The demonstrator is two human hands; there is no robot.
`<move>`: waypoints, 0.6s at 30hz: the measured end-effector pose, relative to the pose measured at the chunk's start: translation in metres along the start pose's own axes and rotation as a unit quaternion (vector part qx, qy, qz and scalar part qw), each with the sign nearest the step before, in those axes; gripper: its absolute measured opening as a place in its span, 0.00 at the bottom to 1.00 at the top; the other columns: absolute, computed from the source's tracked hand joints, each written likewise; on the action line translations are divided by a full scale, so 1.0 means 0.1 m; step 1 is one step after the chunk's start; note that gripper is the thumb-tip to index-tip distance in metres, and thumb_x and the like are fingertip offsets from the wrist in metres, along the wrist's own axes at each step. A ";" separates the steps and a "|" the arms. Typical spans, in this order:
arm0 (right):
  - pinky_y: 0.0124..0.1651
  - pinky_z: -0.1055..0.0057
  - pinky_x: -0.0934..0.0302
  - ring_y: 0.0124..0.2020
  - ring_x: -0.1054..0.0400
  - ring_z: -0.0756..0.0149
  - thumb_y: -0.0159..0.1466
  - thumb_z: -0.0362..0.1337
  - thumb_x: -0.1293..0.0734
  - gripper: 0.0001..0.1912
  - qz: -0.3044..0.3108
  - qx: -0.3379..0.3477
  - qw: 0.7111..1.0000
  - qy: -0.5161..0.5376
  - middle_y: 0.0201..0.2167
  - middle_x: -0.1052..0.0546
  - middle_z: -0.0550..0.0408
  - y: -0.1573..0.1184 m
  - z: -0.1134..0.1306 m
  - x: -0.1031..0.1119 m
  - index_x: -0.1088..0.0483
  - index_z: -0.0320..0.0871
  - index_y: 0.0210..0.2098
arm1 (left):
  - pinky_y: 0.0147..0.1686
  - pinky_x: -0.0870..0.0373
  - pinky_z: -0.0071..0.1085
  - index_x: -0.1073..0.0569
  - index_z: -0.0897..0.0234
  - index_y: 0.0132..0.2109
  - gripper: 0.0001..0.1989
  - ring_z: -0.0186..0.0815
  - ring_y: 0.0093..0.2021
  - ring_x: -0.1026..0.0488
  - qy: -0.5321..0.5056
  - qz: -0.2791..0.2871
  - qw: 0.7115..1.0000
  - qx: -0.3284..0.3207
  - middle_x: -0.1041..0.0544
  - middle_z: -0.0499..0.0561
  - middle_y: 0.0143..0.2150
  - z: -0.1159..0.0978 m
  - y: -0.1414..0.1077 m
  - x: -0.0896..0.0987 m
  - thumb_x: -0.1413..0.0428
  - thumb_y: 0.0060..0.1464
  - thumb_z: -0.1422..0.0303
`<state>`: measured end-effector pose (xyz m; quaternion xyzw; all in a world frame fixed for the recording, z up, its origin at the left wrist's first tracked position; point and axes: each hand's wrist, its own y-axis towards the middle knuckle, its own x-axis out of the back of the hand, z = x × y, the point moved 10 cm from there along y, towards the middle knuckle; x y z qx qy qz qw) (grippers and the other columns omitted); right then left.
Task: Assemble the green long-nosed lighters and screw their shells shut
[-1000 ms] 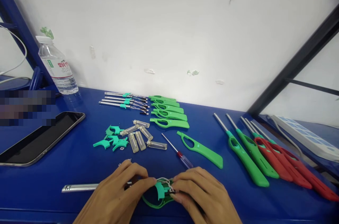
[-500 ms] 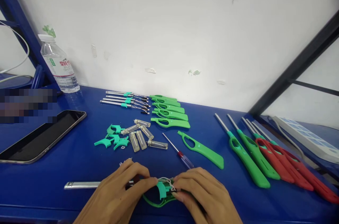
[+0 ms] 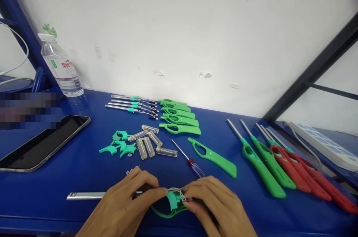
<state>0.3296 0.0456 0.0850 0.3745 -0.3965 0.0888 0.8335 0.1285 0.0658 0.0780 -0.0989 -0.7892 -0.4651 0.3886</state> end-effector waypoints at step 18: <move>0.38 0.64 0.15 0.36 0.12 0.53 0.79 0.49 0.22 0.08 -0.087 0.018 0.995 -0.053 0.36 0.10 0.56 0.14 0.13 0.11 0.13 0.59 0.42 | 0.68 0.33 0.19 0.18 0.52 0.67 0.30 0.25 0.46 0.20 -0.028 -0.027 0.999 0.008 0.18 0.43 0.53 -0.03 -0.01 0.04 0.54 0.77 0.85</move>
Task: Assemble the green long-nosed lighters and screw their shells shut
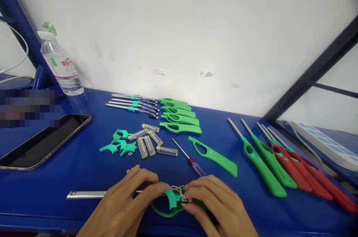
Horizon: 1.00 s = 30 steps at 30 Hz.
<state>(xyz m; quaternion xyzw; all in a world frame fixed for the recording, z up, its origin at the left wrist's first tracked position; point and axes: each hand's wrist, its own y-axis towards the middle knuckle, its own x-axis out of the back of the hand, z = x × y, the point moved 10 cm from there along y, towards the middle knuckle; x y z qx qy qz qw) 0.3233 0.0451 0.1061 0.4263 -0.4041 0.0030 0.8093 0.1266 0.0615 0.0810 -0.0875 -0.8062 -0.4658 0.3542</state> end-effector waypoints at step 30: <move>0.42 0.73 0.18 0.35 0.11 0.69 0.91 0.51 0.36 0.17 -0.007 -0.005 1.000 0.015 0.40 0.09 0.68 -0.01 0.04 0.07 0.22 0.55 0.47 | 0.58 0.27 0.21 0.19 0.53 0.62 0.28 0.24 0.42 0.18 0.021 0.023 0.999 -0.025 0.17 0.42 0.50 -0.05 0.11 0.01 0.53 0.74 0.86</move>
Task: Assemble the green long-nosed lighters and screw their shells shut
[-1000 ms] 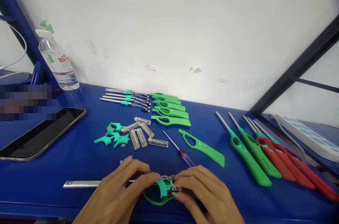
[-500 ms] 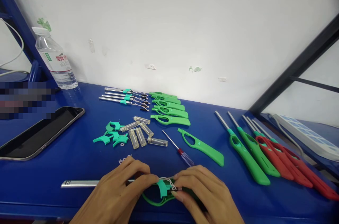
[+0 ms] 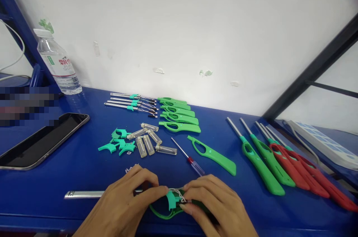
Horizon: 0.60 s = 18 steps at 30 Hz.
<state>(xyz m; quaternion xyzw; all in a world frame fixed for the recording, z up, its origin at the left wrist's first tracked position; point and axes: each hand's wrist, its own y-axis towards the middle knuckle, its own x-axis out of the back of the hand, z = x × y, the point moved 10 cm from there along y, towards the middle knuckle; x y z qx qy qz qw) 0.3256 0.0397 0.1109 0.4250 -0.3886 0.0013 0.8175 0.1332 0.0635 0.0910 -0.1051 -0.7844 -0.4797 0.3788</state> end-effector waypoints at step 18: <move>0.44 0.72 0.15 0.38 0.11 0.66 0.88 0.40 0.32 0.14 0.034 0.009 0.999 0.025 0.45 0.08 0.60 -0.04 -0.01 -0.02 0.14 0.51 0.49 | 0.73 0.29 0.23 0.20 0.51 0.65 0.14 0.27 0.50 0.16 -0.001 -0.020 1.000 0.014 0.17 0.43 0.52 -0.13 -0.04 0.06 0.50 0.92 0.59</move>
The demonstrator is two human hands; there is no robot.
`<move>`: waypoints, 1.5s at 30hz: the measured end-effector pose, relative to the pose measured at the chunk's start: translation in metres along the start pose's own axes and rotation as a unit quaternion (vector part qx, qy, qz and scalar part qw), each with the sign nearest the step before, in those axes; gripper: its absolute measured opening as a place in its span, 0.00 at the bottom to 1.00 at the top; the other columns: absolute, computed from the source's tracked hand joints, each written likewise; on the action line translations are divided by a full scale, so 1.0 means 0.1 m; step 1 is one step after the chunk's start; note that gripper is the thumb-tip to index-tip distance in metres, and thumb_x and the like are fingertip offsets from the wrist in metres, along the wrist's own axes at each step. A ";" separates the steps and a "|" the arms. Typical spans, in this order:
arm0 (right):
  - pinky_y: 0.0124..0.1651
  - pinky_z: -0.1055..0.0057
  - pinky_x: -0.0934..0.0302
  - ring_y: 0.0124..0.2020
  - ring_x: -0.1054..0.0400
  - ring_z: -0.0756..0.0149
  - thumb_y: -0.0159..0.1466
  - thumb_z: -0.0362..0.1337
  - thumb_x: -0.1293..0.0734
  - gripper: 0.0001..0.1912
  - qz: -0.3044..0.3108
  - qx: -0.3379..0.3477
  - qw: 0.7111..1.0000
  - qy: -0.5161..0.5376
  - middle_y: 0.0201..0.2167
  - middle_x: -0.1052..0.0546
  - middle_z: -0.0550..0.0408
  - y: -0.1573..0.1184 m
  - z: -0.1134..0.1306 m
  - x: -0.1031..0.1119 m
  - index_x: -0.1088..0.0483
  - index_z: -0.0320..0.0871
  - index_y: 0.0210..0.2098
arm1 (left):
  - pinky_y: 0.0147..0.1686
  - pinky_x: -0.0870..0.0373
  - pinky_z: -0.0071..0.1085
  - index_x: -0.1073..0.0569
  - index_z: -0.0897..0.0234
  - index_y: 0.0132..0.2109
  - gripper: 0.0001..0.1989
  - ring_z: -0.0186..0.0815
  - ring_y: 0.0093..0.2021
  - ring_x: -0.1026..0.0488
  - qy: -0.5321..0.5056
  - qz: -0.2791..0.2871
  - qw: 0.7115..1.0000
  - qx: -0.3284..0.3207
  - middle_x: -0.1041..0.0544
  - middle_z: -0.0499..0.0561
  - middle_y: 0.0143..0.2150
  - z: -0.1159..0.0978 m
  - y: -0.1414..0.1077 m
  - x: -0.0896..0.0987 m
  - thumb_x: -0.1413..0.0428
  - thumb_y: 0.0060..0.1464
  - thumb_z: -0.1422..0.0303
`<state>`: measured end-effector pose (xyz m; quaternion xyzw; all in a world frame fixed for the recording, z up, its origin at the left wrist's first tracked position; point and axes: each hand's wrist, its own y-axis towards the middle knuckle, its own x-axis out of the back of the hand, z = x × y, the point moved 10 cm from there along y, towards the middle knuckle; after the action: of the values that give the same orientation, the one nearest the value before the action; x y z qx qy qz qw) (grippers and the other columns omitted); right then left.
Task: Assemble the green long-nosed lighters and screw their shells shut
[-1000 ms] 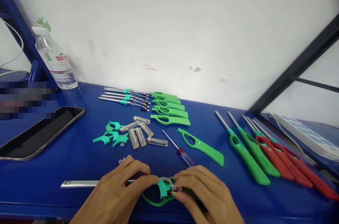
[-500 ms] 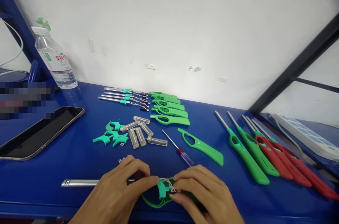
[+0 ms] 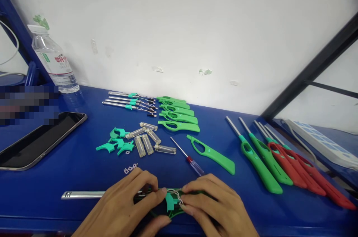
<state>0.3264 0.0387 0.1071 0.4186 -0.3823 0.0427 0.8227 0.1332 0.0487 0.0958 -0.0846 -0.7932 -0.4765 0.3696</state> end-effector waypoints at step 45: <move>0.39 0.68 0.23 0.34 0.15 0.66 0.90 0.43 0.34 0.14 -0.027 0.037 0.996 -0.077 0.38 0.12 0.61 -0.05 0.05 -0.12 0.26 0.49 0.46 | 0.68 0.27 0.24 0.20 0.53 0.62 0.18 0.30 0.45 0.16 0.044 -0.035 0.998 -0.019 0.16 0.43 0.47 -0.04 0.05 -0.04 0.54 0.93 0.59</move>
<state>0.3167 0.0352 0.0976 0.4609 -0.4311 0.0021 0.7757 0.1402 0.0491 0.0972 -0.0426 -0.7692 -0.5076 0.3858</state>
